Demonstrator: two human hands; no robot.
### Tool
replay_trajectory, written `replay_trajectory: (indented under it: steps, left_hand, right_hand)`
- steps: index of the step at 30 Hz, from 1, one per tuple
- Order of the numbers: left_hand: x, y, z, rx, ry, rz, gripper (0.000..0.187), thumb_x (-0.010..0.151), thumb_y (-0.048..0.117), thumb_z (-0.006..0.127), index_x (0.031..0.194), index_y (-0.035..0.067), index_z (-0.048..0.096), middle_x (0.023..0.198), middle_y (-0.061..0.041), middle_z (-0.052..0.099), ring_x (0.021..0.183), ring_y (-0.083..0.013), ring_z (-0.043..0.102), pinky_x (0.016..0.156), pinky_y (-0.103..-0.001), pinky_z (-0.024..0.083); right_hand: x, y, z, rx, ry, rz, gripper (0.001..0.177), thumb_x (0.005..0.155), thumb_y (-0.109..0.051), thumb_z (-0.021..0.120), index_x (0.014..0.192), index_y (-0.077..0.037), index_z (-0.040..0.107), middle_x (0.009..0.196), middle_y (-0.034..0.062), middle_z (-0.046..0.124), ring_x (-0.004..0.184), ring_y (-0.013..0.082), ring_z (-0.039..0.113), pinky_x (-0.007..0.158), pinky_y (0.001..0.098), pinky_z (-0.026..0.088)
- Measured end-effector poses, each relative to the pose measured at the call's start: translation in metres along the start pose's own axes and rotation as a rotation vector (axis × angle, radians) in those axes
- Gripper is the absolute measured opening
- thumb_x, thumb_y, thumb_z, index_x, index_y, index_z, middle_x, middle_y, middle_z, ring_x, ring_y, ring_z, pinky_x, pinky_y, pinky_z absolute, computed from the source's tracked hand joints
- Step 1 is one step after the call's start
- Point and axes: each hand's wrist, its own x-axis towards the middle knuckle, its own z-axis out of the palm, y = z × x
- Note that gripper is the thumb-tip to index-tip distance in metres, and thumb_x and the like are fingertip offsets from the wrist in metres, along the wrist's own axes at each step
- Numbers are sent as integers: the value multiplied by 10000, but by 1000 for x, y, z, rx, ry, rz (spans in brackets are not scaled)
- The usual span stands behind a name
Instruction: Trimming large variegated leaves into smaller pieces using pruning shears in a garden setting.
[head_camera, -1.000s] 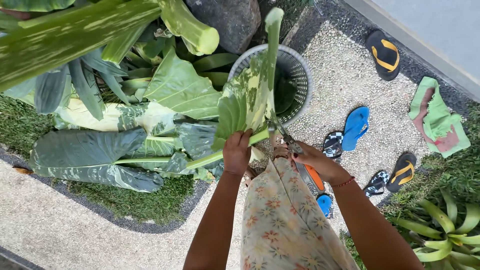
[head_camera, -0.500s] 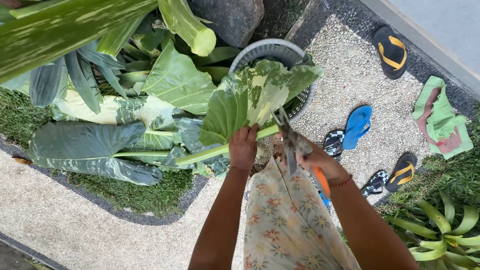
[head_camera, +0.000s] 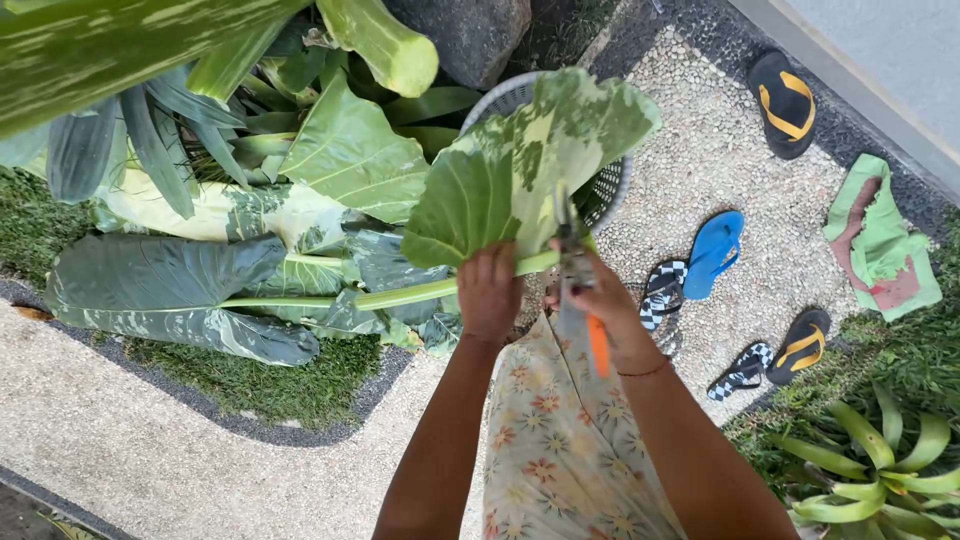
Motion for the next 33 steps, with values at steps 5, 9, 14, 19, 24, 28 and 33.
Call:
replay_trajectory:
  steps: [5, 9, 14, 19, 24, 28, 33]
  left_hand:
    - [-24, -38, 13, -15, -14, -78, 623, 738, 230, 762, 1305, 97, 543, 1240, -115, 604, 1128, -330, 583, 1020, -477, 436]
    - [-40, -57, 46, -16, -184, -79, 557, 791, 217, 793, 1286, 113, 558, 1203, -95, 609, 1038, -315, 623, 955, -454, 493]
    - [-39, -60, 44, 6, -288, -100, 657, 736, 188, 832, 1320, 105, 544, 1132, -103, 601, 961, -316, 655, 836, -441, 524]
    - [-42, -56, 46, 17, -325, -109, 744, 713, 189, 854, 1367, 97, 510, 1100, -108, 594, 951, -315, 662, 791, -434, 533]
    - [-47, -49, 50, 57, -348, -32, 733, 739, 177, 842, 1393, 111, 519, 1098, -96, 604, 925, -301, 660, 784, -432, 537]
    - [-49, -53, 44, 36, -406, -8, 719, 742, 152, 829, 1392, 98, 527, 1104, -103, 608, 938, -308, 663, 792, -435, 538]
    - [-35, -63, 39, -44, -391, -65, 732, 734, 109, 810, 1408, 106, 525, 1122, -106, 620, 964, -326, 667, 828, -450, 535]
  right_hand:
    - [-8, -42, -1, 314, -14, 59, 894, 915, -351, 765, 1612, 22, 346, 1473, 170, 566, 1032, 267, 686, 945, 434, 550]
    - [-9, -60, -4, 397, -69, 7, 888, 943, -385, 739, 1630, -18, 313, 1573, 174, 461, 1079, 329, 676, 954, 495, 532]
    - [-29, -84, -15, 306, -184, 113, 878, 910, -417, 739, 1575, -14, 332, 1458, 152, 550, 1178, 325, 641, 1029, 523, 514]
    - [-45, -29, -68, -196, -210, 337, 908, 838, -453, 739, 1551, -7, 394, 1195, 117, 661, 1092, 239, 636, 939, 402, 507]
    - [-29, -20, -47, -472, -66, 508, 726, 825, -353, 700, 1459, -77, 478, 971, 29, 595, 892, 137, 561, 826, 326, 492]
    - [-17, -29, -37, -504, -94, 438, 612, 863, -399, 676, 1320, -7, 567, 947, 16, 649, 891, 114, 624, 821, 314, 526]
    - [-2, -26, -33, -432, -30, 496, 464, 900, -212, 709, 1307, -2, 634, 803, -4, 592, 706, 120, 537, 680, 318, 488]
